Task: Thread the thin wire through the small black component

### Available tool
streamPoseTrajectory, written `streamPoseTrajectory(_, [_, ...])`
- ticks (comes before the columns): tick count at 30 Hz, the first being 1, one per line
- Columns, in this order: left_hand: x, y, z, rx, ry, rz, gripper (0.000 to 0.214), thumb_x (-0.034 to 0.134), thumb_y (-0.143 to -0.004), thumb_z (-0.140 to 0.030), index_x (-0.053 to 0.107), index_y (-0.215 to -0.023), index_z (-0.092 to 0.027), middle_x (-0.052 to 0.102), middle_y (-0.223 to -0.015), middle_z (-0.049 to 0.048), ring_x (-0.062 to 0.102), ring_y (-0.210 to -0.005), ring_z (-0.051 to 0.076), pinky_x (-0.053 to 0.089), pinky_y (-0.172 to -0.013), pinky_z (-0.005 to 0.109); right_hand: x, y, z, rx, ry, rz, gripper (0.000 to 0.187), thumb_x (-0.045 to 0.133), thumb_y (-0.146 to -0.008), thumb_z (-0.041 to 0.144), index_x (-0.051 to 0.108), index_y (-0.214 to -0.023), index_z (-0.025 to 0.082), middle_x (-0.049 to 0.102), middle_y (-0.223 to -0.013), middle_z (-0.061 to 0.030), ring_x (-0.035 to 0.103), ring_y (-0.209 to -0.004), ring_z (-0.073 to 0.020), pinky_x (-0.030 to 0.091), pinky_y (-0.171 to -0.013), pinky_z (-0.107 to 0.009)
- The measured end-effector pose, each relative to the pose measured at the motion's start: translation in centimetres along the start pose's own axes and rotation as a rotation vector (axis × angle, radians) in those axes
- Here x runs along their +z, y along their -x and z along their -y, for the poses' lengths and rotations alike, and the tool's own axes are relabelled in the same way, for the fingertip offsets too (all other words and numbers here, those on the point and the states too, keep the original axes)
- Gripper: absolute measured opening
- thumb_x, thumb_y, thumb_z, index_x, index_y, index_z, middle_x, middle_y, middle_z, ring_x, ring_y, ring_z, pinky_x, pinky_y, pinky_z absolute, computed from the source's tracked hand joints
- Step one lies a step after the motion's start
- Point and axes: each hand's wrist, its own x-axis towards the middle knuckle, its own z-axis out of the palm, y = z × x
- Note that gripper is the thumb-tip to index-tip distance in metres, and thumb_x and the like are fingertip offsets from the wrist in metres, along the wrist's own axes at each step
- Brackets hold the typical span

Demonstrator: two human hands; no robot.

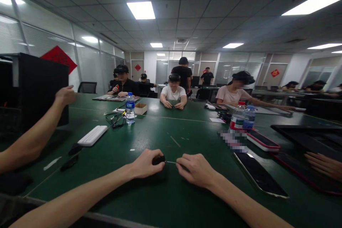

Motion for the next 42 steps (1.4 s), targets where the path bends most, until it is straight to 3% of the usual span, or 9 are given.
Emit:
streamPoseTrajectory(11, [-0.5,0.2,-0.5,0.018,-0.014,0.054,0.025,0.054,-0.087,-0.031,0.065,-0.103,-0.015,0.066,-0.077,0.0007,0.057,-0.064,0.014,0.04,-0.058,0.023,-0.1,-0.2,0.3,0.042,0.028,0.039,0.029,0.044,-0.1,0.028,0.071,-0.101,0.018,0.067,-0.085,-0.0037,0.058,-0.064,-0.0103,0.036,-0.056,-0.021])
streamPoseTrajectory(27, [0.9,0.3,-0.2,-0.005,-0.255,-0.02,0.024,0.053,-0.09,-0.035,0.061,-0.1,-0.015,0.068,-0.08,0.006,0.063,-0.069,0.019,0.04,-0.062,0.027,0.6,-0.5,2.3,0.151,0.129,0.087,0.029,0.044,-0.1,0.029,0.071,-0.096,0.018,0.068,-0.083,-0.0056,0.06,-0.063,-0.0129,0.034,-0.055,-0.023])
streamPoseTrajectory(42, [0.5,1.1,-0.3,0.153,-0.14,0.034,0.023,0.055,-0.087,-0.031,0.065,-0.098,-0.014,0.068,-0.074,0.0031,0.06,-0.06,0.014,0.041,-0.056,0.023,0.6,-0.1,0.5,-0.082,-0.042,-0.002,0.031,0.046,-0.097,0.026,0.073,-0.087,0.017,0.065,-0.072,-0.0025,0.053,-0.057,-0.0094,0.033,-0.053,-0.022])
